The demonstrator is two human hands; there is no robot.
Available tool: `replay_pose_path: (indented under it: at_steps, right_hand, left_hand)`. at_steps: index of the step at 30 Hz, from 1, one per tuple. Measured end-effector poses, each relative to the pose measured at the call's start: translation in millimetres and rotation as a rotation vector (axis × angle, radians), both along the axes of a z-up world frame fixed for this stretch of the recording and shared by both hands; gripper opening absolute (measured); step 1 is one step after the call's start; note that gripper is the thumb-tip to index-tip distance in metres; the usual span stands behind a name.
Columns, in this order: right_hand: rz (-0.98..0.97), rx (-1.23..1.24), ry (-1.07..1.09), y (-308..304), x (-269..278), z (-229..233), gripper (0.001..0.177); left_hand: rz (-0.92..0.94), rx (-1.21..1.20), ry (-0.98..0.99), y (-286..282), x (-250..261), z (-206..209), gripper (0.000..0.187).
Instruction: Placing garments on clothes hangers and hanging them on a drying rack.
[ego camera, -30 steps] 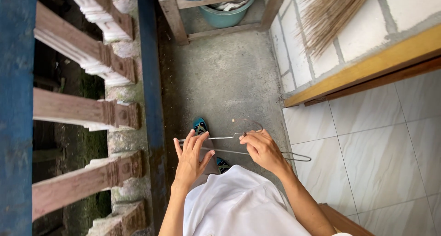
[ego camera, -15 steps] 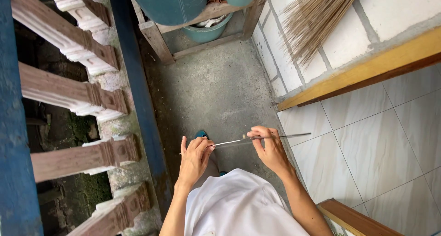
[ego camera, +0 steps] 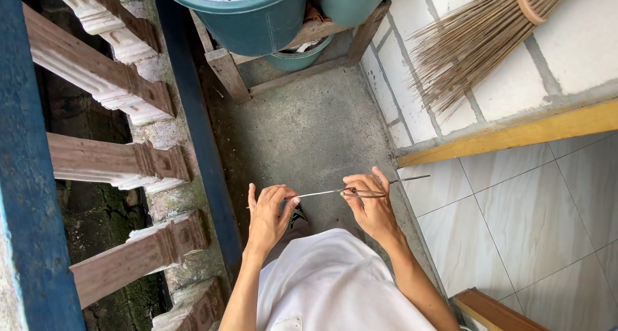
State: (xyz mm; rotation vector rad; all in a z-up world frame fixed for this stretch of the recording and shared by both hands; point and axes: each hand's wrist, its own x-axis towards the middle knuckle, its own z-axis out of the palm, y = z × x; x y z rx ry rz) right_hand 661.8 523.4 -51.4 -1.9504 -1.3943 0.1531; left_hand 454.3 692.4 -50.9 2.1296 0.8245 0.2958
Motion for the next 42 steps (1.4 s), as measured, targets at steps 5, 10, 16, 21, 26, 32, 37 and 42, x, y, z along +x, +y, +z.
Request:
replay_pose_path:
  at_steps: [5, 10, 16, 21, 26, 32, 37, 42]
  right_hand:
    - [-0.003, -0.037, 0.004, 22.2, 1.4, -1.4, 0.024]
    - [0.024, -0.064, -0.003, 41.7, 11.4, -5.1, 0.023]
    - [0.066, -0.080, -0.018, 69.4, 31.9, -9.9, 0.023]
    - [0.097, -0.074, -0.019, 100.4, 58.8, -6.9, 0.025]
    - [0.128, -0.068, 0.003, 130.7, 103.3, -11.7, 0.026]
    - [0.130, -0.051, 0.057, 159.9, 166.9, -16.2, 0.028]
    - [0.113, -0.047, 0.071, 174.6, 218.7, -21.0, 0.030]
    - [0.074, -0.040, 0.060, 177.1, 261.4, -30.9, 0.031]
  left_hand:
    - [0.029, -0.027, 0.018, 19.7, 0.7, -2.9, 0.020]
    - [0.063, -0.050, 0.029, 35.4, 4.9, -7.0, 0.021]
    - [0.120, -0.071, 0.039, 51.4, 15.1, -3.3, 0.023]
    - [0.173, -0.052, 0.043, 69.0, 37.5, -2.3, 0.022]
    - [0.215, -0.034, 0.051, 87.4, 75.6, 1.7, 0.023]
    - [0.251, -0.046, 0.039, 110.7, 136.5, 11.2, 0.020]
    - [0.265, -0.025, 0.039, 127.2, 185.8, 10.4, 0.017]
    - [0.226, -0.032, 0.062, 136.2, 228.8, 2.5, 0.011]
